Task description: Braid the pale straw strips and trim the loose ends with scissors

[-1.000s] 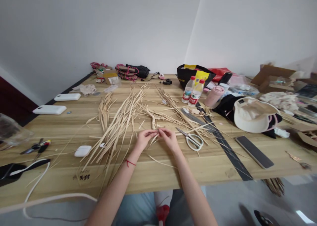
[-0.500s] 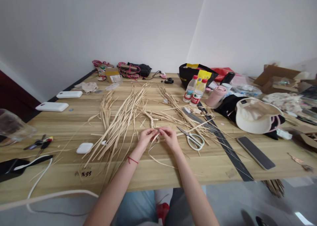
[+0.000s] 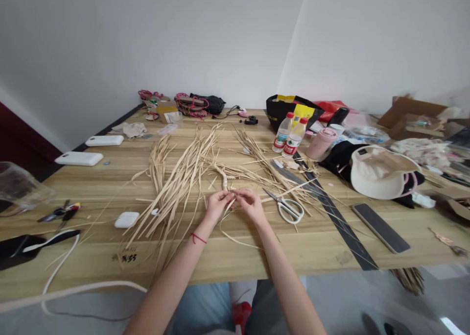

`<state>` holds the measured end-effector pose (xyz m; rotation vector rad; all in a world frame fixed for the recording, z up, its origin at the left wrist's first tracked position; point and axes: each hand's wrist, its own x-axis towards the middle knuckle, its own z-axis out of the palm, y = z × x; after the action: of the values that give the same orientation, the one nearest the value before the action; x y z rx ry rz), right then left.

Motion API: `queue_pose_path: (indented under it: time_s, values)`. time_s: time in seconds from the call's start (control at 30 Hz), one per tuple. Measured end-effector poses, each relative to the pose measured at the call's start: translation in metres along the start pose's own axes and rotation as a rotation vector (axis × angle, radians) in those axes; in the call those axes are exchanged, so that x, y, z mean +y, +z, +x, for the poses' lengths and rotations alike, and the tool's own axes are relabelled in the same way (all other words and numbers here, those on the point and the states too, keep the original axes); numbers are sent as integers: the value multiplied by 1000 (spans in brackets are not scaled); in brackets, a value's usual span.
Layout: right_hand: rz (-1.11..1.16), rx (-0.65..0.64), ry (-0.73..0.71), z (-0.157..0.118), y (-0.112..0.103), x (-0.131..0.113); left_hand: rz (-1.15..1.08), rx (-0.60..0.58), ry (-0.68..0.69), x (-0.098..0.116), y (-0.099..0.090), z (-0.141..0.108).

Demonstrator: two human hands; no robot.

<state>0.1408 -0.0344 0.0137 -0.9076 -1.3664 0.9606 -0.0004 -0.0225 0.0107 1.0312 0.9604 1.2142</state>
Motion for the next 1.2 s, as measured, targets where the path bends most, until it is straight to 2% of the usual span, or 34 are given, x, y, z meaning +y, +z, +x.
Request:
queue_pose_path:
  time_s: [0.43, 0.57, 0.73, 0.83, 1.0, 1.2]
  values:
    - [-48, 117, -13, 1, 5, -3, -28, 15, -3, -4, 6, -2]
    - [-3, 169, 59, 1, 8, 0, -36, 29, 8, -3, 7, -2]
    - [162, 204, 221, 1, 10, -1, -17, 22, 30, -3, 7, -1]
    - [198, 187, 248, 2, 8, -3, 4, -1, 39, -3, 5, -1]
    - [149, 149, 211, 3, 4, -3, -41, -45, 7, -3, 2, 1]
    - [176, 61, 236, 2, 4, -1, -54, 30, -45, 1, 1, 1]
